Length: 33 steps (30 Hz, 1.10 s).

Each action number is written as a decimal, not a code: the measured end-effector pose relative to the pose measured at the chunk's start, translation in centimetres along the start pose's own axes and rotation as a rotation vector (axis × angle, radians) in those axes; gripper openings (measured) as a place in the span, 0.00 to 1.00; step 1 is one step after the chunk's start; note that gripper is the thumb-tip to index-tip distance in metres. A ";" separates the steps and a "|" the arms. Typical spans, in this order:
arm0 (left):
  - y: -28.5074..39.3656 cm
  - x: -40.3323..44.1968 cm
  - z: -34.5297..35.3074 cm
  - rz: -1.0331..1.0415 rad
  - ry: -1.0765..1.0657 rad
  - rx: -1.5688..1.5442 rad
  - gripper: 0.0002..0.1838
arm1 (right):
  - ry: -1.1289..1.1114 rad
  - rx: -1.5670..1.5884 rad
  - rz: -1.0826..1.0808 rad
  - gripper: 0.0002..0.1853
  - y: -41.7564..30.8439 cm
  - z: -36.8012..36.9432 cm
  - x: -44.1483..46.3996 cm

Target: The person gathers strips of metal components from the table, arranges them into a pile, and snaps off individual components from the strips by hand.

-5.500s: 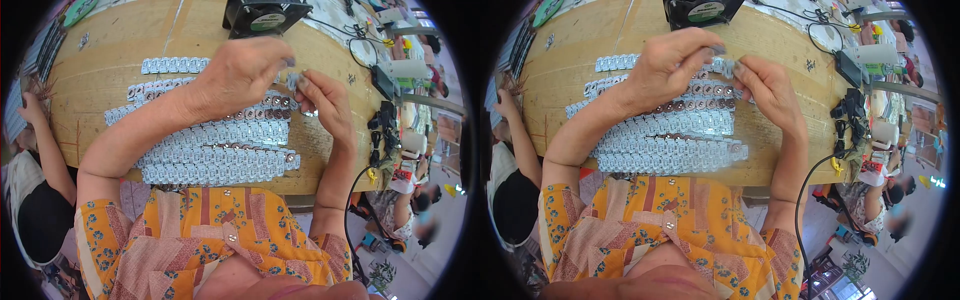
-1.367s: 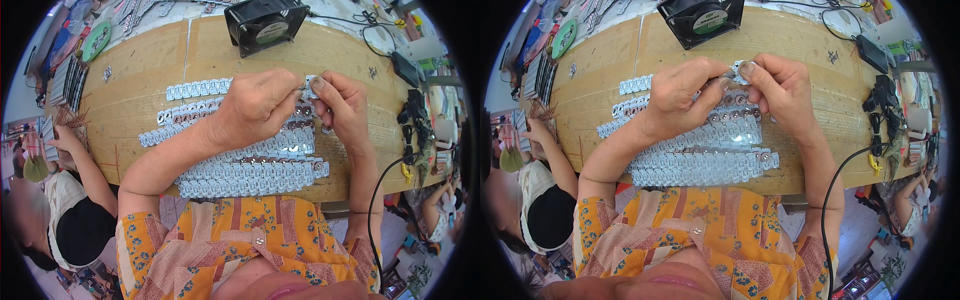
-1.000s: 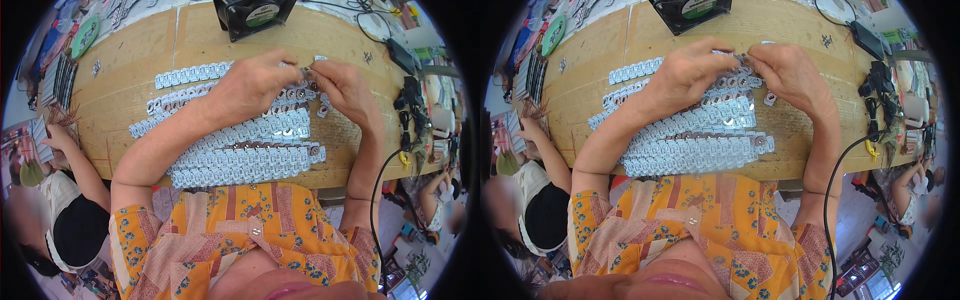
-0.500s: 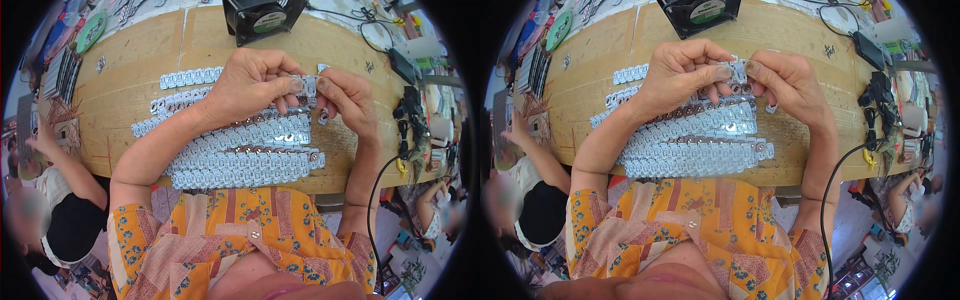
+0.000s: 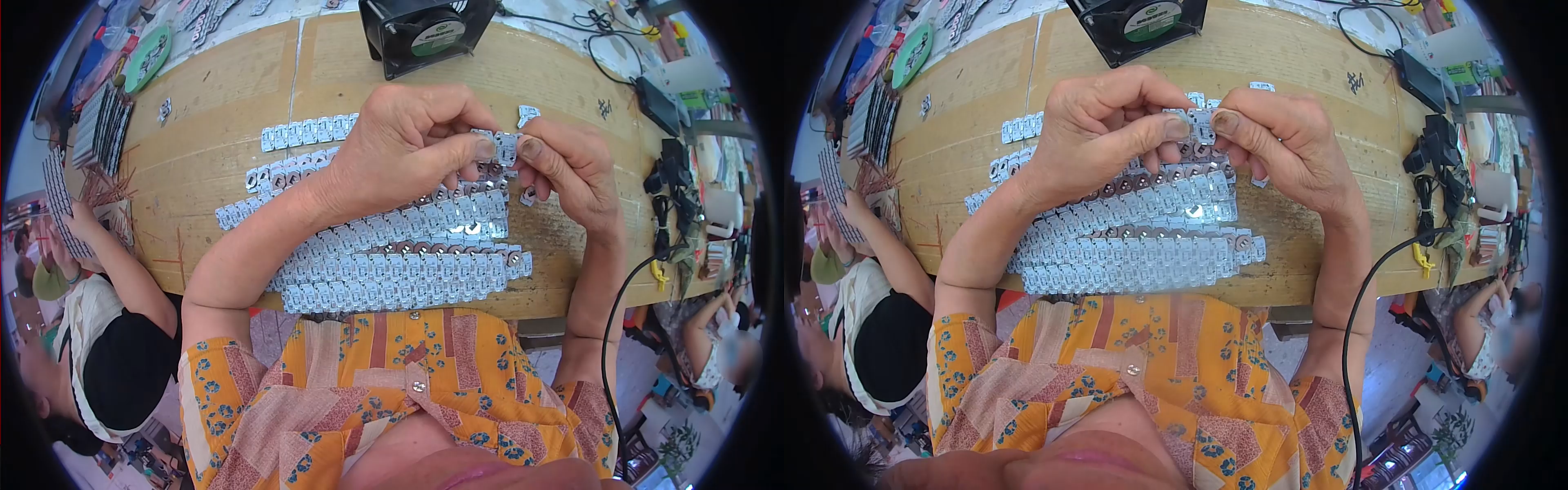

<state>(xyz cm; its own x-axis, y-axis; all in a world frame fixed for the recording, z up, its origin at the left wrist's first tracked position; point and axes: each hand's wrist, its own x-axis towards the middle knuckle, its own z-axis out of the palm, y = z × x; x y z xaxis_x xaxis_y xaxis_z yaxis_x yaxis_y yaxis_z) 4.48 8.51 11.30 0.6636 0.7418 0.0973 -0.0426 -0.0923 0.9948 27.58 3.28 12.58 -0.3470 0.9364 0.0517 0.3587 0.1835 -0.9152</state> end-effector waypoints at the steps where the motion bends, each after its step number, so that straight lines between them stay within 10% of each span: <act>1: 0.1 0.0 0.1 -0.016 0.007 -0.007 0.07 | 0.015 0.011 0.021 0.15 -0.1 0.1 -0.1; 6: 0.2 0.1 -0.1 -0.054 0.003 -0.152 0.06 | 0.074 -0.195 -0.151 0.15 -0.3 0.7 0.0; 12: 0.1 0.4 -1.0 -0.113 -0.036 -0.437 0.07 | -0.018 0.964 0.183 0.16 0.7 2.4 0.7; 21: -1.8 0.0 0.3 0.396 0.195 0.269 0.06 | 0.258 0.225 0.115 0.15 0.2 2.7 0.6; 33: -2.0 0.2 0.4 0.460 0.268 0.330 0.07 | 0.270 0.324 0.139 0.15 0.7 2.7 0.8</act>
<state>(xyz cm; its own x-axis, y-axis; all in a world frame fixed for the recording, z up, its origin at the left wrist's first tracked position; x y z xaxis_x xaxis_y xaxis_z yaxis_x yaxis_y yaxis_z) 4.99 8.54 9.35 0.4201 0.7140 0.5602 -0.0182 -0.6105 0.7918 25.17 3.34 10.90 -0.0608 0.9980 -0.0175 0.0812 -0.0125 -0.9966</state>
